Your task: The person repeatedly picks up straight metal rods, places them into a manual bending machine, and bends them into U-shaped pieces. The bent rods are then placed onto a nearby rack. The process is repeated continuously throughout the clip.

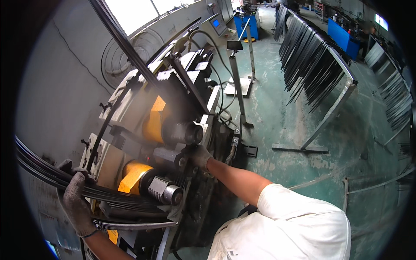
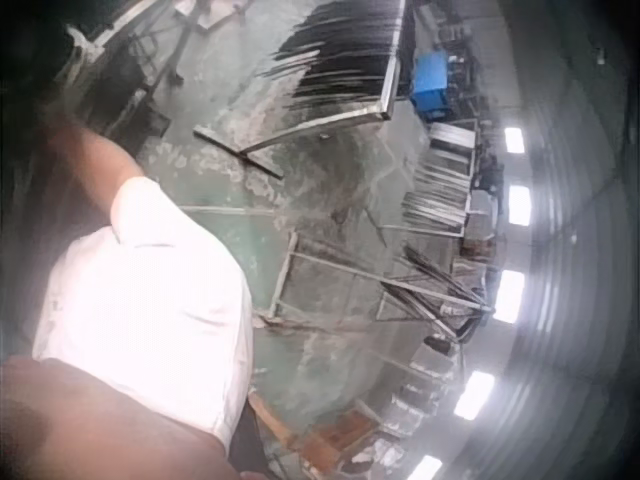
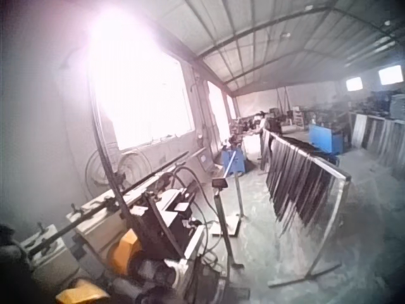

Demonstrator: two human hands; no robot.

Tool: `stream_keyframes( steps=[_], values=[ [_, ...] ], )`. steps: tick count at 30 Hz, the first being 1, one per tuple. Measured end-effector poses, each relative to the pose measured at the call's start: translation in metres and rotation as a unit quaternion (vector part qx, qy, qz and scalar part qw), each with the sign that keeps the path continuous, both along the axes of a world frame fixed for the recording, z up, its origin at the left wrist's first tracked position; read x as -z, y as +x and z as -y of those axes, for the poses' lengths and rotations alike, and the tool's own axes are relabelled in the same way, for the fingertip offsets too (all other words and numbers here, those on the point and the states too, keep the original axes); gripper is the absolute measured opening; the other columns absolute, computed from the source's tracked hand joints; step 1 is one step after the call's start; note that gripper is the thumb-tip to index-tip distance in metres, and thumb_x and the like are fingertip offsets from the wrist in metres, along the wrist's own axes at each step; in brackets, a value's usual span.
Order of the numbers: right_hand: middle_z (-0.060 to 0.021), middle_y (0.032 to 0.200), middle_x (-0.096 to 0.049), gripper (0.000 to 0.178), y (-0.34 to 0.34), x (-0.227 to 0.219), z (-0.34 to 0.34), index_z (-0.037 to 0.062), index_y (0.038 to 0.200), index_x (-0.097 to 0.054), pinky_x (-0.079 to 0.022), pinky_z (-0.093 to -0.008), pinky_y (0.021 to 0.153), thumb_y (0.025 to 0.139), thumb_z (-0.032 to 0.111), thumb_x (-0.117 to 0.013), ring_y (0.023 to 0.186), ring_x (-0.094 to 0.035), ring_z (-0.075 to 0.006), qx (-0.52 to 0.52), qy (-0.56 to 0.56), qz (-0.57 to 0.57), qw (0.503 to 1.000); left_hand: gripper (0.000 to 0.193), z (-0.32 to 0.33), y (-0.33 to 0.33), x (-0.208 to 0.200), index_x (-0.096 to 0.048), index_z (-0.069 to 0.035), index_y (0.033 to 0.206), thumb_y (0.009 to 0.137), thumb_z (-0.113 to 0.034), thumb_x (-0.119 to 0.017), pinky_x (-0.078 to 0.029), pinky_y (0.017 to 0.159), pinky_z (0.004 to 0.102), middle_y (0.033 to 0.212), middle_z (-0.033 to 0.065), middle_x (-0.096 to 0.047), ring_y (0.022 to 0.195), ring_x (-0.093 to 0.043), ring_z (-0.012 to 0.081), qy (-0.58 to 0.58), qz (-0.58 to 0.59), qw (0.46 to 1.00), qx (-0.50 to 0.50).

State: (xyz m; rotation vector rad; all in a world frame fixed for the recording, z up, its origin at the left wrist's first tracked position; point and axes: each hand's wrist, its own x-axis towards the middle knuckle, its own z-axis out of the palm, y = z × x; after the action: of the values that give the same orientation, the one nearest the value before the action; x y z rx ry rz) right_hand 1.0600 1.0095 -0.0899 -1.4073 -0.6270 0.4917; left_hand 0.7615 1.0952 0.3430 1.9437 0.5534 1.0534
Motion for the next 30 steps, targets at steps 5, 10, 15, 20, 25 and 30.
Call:
stream_keyframes(
  steps=[5,10,15,20,25,30],
  values=[
    [-0.0128,0.123,-0.081,0.028,0.006,-0.013,0.013,0.0043,0.126,-0.079,-0.059,-0.0354,0.100,0.103,0.016,-0.069,0.113,-0.077,-0.0224,-0.020,-0.106,0.166,0.980,0.038,-0.016,-0.024,0.008,-0.079,0.000,0.123,0.098,-0.029,-0.080,-0.059,0.097,0.0397,0.103,0.0092,-0.079,0.097,-0.076,0.0192,0.030,-0.100,0.994,-0.045],
    [-0.0153,0.112,-0.080,0.022,0.004,-0.011,0.014,0.0103,0.111,-0.080,-0.060,-0.0408,0.096,0.100,0.022,-0.065,0.109,-0.077,-0.0337,0.021,-0.088,0.279,0.956,0.042,-0.010,-0.023,0.004,-0.082,0.000,0.120,0.094,-0.034,-0.088,-0.062,0.100,0.0426,0.108,0.0103,-0.082,0.103,-0.079,0.0218,-0.008,-0.076,0.996,-0.048],
    [-0.0157,0.117,-0.081,0.024,-0.002,-0.026,0.018,0.0050,0.116,-0.079,-0.058,-0.0392,0.093,0.102,0.022,-0.069,0.110,-0.078,-0.0281,-0.017,0.019,0.005,1.000,0.046,-0.016,-0.032,0.007,-0.081,-0.001,0.125,0.095,-0.034,-0.087,-0.061,0.104,0.0448,0.111,0.0123,-0.083,0.105,-0.080,0.0251,-0.024,-0.086,0.993,-0.080],
    [-0.0177,0.131,-0.079,0.034,-0.004,-0.029,0.022,-0.0015,0.126,-0.077,-0.056,-0.0403,0.100,0.101,0.021,-0.076,0.122,-0.075,-0.0290,-0.047,0.067,-0.076,0.994,0.044,-0.015,-0.037,0.006,-0.080,-0.003,0.125,0.099,-0.038,-0.081,-0.058,0.104,0.0445,0.108,0.0119,-0.081,0.105,-0.078,0.0248,-0.023,-0.117,0.990,-0.081],
    [-0.0191,0.135,-0.078,0.042,-0.001,-0.046,0.033,-0.0009,0.137,-0.072,-0.055,-0.0421,0.106,0.100,0.020,-0.078,0.128,-0.073,-0.0315,-0.038,0.065,-0.041,0.996,0.043,-0.003,-0.024,0.003,-0.078,-0.004,0.117,0.099,-0.044,-0.078,-0.056,0.100,0.0397,0.106,0.0089,-0.079,0.102,-0.076,0.0213,-0.015,-0.152,0.985,-0.075],
    [-0.0108,0.118,-0.080,0.036,-0.008,-0.042,0.023,-0.0025,0.128,-0.075,-0.058,-0.0362,0.094,0.099,0.018,-0.081,0.105,-0.075,-0.0195,-0.019,0.117,-0.065,0.991,0.042,0.000,-0.032,-0.004,-0.078,-0.004,0.117,0.100,-0.042,-0.078,-0.058,0.096,0.0385,0.106,0.0092,-0.078,0.098,-0.076,0.0213,-0.003,-0.170,0.981,-0.088]
  ],
)
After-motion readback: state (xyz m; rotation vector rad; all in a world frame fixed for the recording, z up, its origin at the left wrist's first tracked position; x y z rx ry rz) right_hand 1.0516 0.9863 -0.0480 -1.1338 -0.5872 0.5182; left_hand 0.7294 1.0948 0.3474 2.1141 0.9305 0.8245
